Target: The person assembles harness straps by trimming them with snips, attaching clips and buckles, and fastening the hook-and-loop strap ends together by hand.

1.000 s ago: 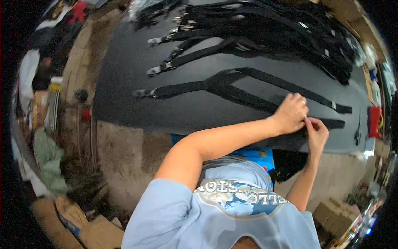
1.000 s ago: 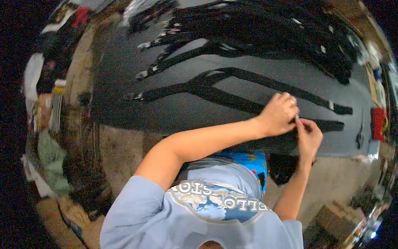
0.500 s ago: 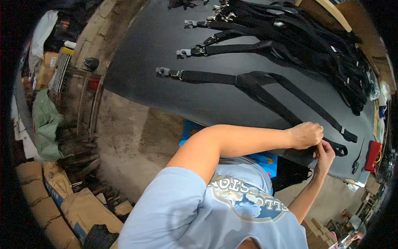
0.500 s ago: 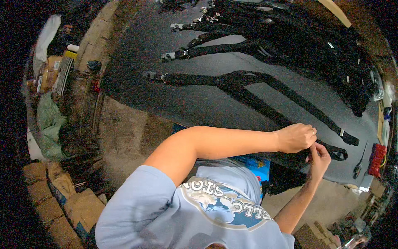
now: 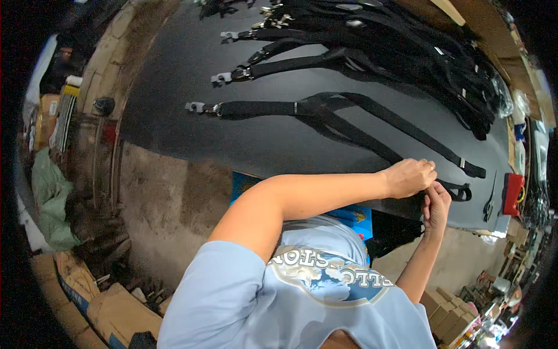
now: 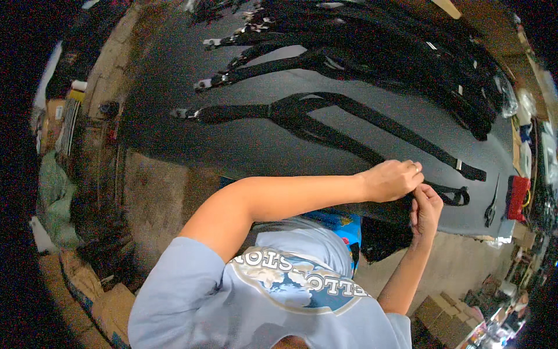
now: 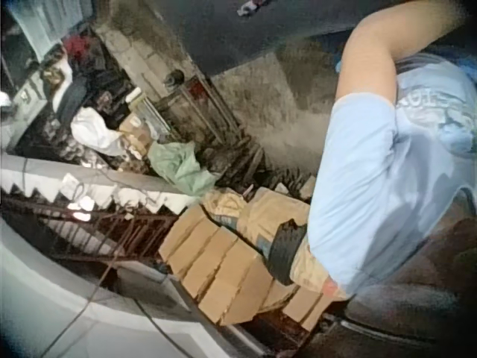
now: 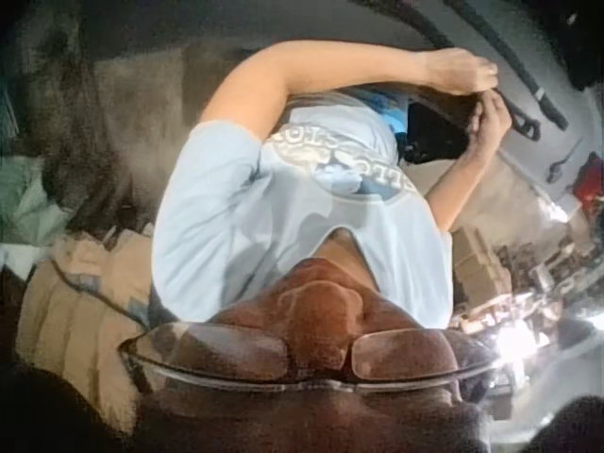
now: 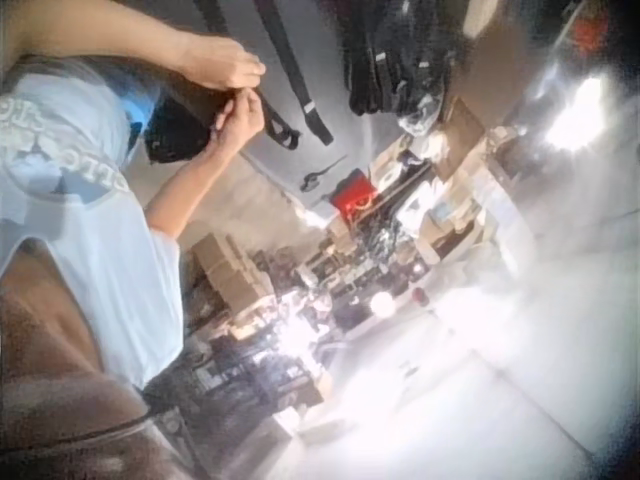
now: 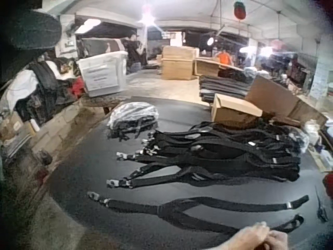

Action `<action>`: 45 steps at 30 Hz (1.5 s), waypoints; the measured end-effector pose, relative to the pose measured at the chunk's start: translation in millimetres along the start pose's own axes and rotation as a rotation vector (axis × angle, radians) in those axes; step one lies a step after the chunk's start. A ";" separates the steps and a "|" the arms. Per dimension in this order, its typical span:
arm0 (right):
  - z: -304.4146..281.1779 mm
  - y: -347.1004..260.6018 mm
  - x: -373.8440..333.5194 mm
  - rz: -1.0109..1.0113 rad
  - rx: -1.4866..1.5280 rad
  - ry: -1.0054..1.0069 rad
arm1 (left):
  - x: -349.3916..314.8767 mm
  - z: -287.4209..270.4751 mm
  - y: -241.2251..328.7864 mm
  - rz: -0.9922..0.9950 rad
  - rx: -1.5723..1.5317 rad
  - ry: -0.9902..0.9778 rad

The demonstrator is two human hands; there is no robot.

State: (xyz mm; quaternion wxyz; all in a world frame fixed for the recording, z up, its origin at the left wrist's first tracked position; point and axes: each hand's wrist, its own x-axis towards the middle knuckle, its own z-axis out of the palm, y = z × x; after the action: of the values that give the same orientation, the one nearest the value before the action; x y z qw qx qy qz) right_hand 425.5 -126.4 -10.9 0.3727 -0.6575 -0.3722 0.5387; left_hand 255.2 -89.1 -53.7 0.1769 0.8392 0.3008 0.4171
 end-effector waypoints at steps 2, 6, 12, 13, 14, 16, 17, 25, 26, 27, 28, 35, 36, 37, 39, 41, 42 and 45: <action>4.8 -1.9 -1.8 -0.006 0.038 -0.039 | -1.0 -1.0 -0.5 0.000 -0.006 0.009; 0.7 -2.9 -7.0 -0.014 0.035 -0.049 | -2.2 -1.2 0.1 -0.009 -0.015 0.013; -6.1 -28.0 -19.7 -0.554 -0.626 0.074 | -1.3 -6.6 -3.8 -0.079 -0.070 -0.005; -2.4 -36.2 -21.7 -0.770 -0.818 0.094 | -0.3 -7.7 -4.2 -0.072 -0.127 0.023; -0.8 -41.8 -22.7 -0.774 -0.814 0.091 | 1.9 -10.9 -3.2 -0.061 -0.187 0.052; 2.7 -47.8 -22.8 -1.043 -1.069 0.095 | 3.7 -16.7 1.0 -0.066 -0.203 0.064; 0.9 -48.5 -20.0 -1.046 -1.067 0.094 | 5.4 -19.0 4.1 -0.068 -0.227 0.076; 1.8 -66.7 -23.3 -1.090 -1.009 -0.210 | -3.4 -47.0 4.9 -0.016 -0.176 0.164; 3.3 -71.3 -25.5 -1.125 -1.072 -0.198 | -5.7 -53.7 4.1 -0.016 -0.146 0.160; -1.5 -72.6 -24.0 -1.114 -1.082 -0.177 | -7.6 -62.1 1.3 -0.012 -0.114 0.154; -8.8 -72.7 -22.1 -1.110 -1.077 -0.155 | -10.2 -70.5 -0.8 -0.013 -0.109 0.124; -39.8 -66.2 -14.4 -1.069 -1.006 -0.055 | -65.1 -147.8 -41.2 -0.116 0.014 0.038; -36.4 -64.5 -15.8 -1.021 -0.976 -0.063 | -68.7 -150.8 -41.5 -0.133 -0.034 0.051; -35.1 -62.5 -15.8 -0.973 -0.945 -0.071 | -69.7 -150.3 -42.6 -0.126 -0.044 0.048; -33.0 -63.2 -15.2 -0.979 -1.001 -0.071 | -69.5 -151.4 -42.9 -0.140 -0.029 0.052; -24.2 -71.6 -23.2 -0.991 -1.084 -0.091 | -68.9 -151.6 -38.9 -0.172 -0.043 0.023; -15.2 -77.8 -26.8 -0.998 -1.009 -0.070 | -68.8 -151.9 -36.2 -0.204 -0.049 0.004; 23.7 -88.3 -25.8 -1.034 -0.858 -0.049 | -72.3 -149.7 -37.1 -0.235 -0.044 0.006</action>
State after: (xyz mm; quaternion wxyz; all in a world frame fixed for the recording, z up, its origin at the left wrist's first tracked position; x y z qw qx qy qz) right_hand 390.6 -108.0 75.5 0.2800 -0.4722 -0.8286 0.1102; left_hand 87.2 -101.3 -28.7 0.2422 0.7927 0.3884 0.4027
